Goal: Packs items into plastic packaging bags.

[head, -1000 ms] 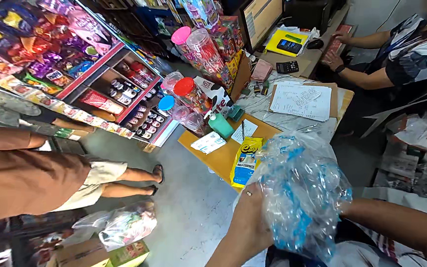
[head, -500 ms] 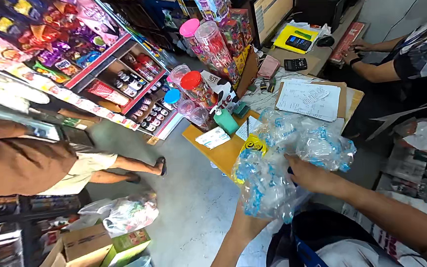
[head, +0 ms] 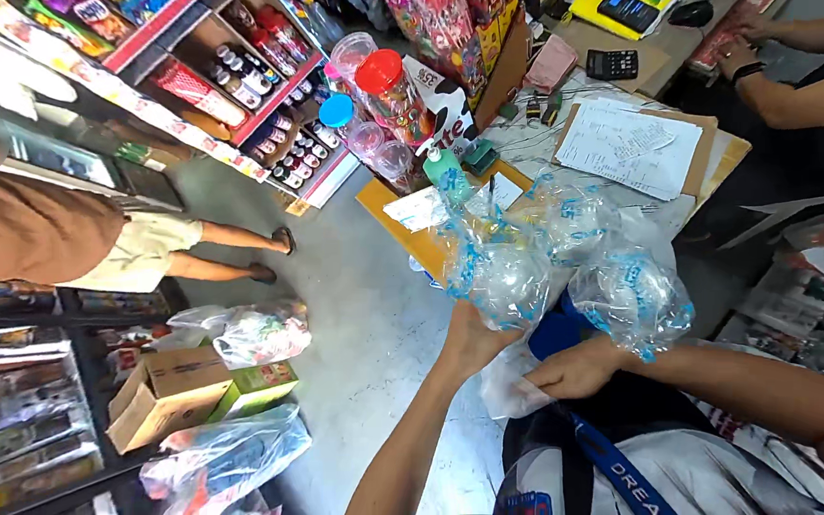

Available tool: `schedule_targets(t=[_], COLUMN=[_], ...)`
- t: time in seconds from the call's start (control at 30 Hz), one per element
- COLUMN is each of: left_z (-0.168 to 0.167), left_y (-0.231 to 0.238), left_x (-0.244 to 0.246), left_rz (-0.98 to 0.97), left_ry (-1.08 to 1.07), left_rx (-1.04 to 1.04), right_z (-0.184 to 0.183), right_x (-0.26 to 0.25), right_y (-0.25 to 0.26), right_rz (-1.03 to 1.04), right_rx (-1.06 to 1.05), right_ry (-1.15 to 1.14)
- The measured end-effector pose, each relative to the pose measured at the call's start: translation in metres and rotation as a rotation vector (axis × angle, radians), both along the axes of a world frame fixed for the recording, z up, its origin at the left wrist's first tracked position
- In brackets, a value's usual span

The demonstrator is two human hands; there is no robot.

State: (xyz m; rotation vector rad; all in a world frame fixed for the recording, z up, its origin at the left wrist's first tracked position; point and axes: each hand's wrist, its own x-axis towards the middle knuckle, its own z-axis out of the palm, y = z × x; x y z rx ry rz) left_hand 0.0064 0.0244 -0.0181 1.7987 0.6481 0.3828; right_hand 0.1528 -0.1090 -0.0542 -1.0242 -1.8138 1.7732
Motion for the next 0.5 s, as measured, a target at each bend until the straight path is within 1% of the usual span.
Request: schedule_targets(t=[0.07, 0.13, 0.17, 0.23, 0.3, 0.33, 0.37, 0.43, 0.5], left_z=[0.0, -0.001, 0.0, 0.002, 0.003, -0.004, -0.009, -0.012, -0.017], left_y=[-0.004, -0.008, -0.011, -0.014, -0.012, -0.009, -0.005, 0.002, 0.009], left_x=[-0.004, -0.007, -0.009, -0.016, -0.019, -0.019, -0.017, -0.012, -0.009], left_rz=[-0.026, -0.065, -0.079, -0.109, -0.14, -0.176, -0.225, -0.283, -0.294], left_ry=[-0.029, -0.09, -0.101, -0.058, 0.01, -0.025, -0.065, -0.107, -0.095], left_rx=[-0.018, -0.006, -0.003, -0.017, -0.135, -0.19, -0.186, -0.159, -0.209], right_z=[-0.002, -0.001, 0.002, 0.012, 0.029, 0.038, 0.043, 0.045, 0.041], right_x=[-0.002, -0.002, -0.002, 0.0, 0.006, 0.01, 0.013, 0.018, 0.022], right_y=[-0.004, -0.006, -0.007, -0.009, -0.012, -0.014, -0.015, -0.017, -0.016], right_rz=[-0.091, -0.1, -0.082, -0.054, -0.055, -0.076, -0.11, -0.19, -0.235], right_rx=[0.052, 0.161, 0.202, 0.265, 0.335, 0.363, 0.384, 0.352, 0.296], right_ry=[0.187, 0.284, 0.294, 0.285, 0.265, 0.246, 0.234, 0.259, 0.334])
